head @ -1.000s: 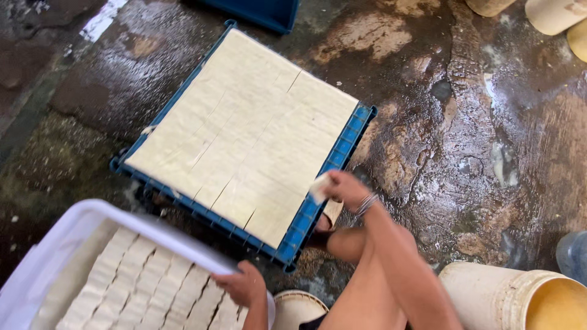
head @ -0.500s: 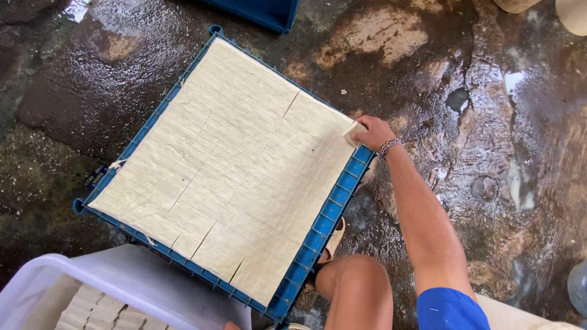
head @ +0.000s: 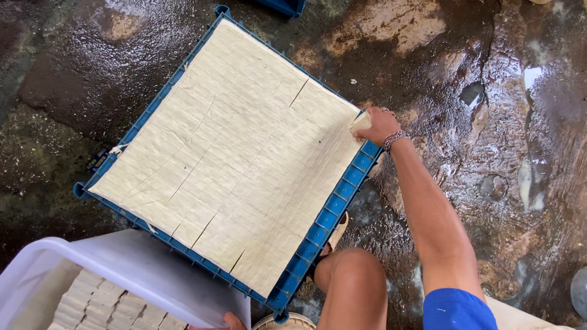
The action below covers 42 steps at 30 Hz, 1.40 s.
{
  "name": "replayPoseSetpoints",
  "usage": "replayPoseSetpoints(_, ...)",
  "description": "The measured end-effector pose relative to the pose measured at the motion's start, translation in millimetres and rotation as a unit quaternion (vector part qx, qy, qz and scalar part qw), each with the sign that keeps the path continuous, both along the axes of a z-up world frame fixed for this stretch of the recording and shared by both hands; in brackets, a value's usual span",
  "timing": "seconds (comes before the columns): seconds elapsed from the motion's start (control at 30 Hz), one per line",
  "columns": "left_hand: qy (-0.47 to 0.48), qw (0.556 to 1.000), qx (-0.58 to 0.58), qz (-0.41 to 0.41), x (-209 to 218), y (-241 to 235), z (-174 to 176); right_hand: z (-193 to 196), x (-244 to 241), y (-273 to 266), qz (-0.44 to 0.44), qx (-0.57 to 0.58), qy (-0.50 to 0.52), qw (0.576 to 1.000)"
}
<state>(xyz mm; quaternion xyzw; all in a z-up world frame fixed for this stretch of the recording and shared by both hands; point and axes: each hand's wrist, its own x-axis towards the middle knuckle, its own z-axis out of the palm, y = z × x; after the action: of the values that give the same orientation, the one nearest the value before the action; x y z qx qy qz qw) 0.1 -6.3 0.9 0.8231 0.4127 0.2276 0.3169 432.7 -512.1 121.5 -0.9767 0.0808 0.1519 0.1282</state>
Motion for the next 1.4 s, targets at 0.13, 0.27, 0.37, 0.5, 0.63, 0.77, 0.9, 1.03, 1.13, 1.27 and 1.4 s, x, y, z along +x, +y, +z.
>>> replayPoseSetpoints(0.13, 0.080, 0.997, -0.013, 0.018, -5, -2, 3, 25, -13, 3, -0.050, 0.099, 0.014, 0.994)
replayPoseSetpoints(0.27, 0.045, 0.997, 0.060, -0.001, -9, -3, 7, 23, -20, 1, -0.050, 0.160, 0.086, 0.982)
replayPoseSetpoints(0.37, 0.048, 0.997, 0.057, -0.001, -1, -12, 8, 15, -18, -8, 0.129, 0.152, -0.003, 0.980)
replayPoseSetpoints(0.5, 0.133, 0.988, 0.065, 0.038, -6, -9, 17, -2, -8, -4, 0.128, 0.157, 0.082, 0.976)
replayPoseSetpoints(0.63, 0.181, 0.979, 0.079, 0.053, -1, -13, 29, -5, -5, 0, 0.056, 0.135, 0.166, 0.975)
replayPoseSetpoints(0.77, 0.149, 0.986, 0.057, 0.039, 7, -17, 48, -12, -11, 19, 0.097, -0.019, 0.113, 0.989)
replayPoseSetpoints(0.9, 0.128, 0.991, 0.016, 0.031, 21, -23, 74, -4, -18, 21, 0.071, 0.097, 0.077, 0.990)
replayPoseSetpoints(1.03, 0.190, 0.979, -0.054, 0.041, 26, -26, 102, 10, -27, 17, 0.044, 0.193, 0.119, 0.973)
replayPoseSetpoints(1.13, 0.218, 0.973, -0.055, 0.049, 34, -29, 113, 17, -30, 18, 0.073, 0.184, 0.184, 0.963)
replayPoseSetpoints(1.27, 0.218, 0.970, -0.097, 0.036, 36, -24, 118, 12, -25, 33, 0.039, 0.254, 0.202, 0.945)
replayPoseSetpoints(1.4, 0.250, 0.961, -0.109, 0.048, 40, -25, 121, 16, -24, 33, 0.087, 0.218, 0.253, 0.939)
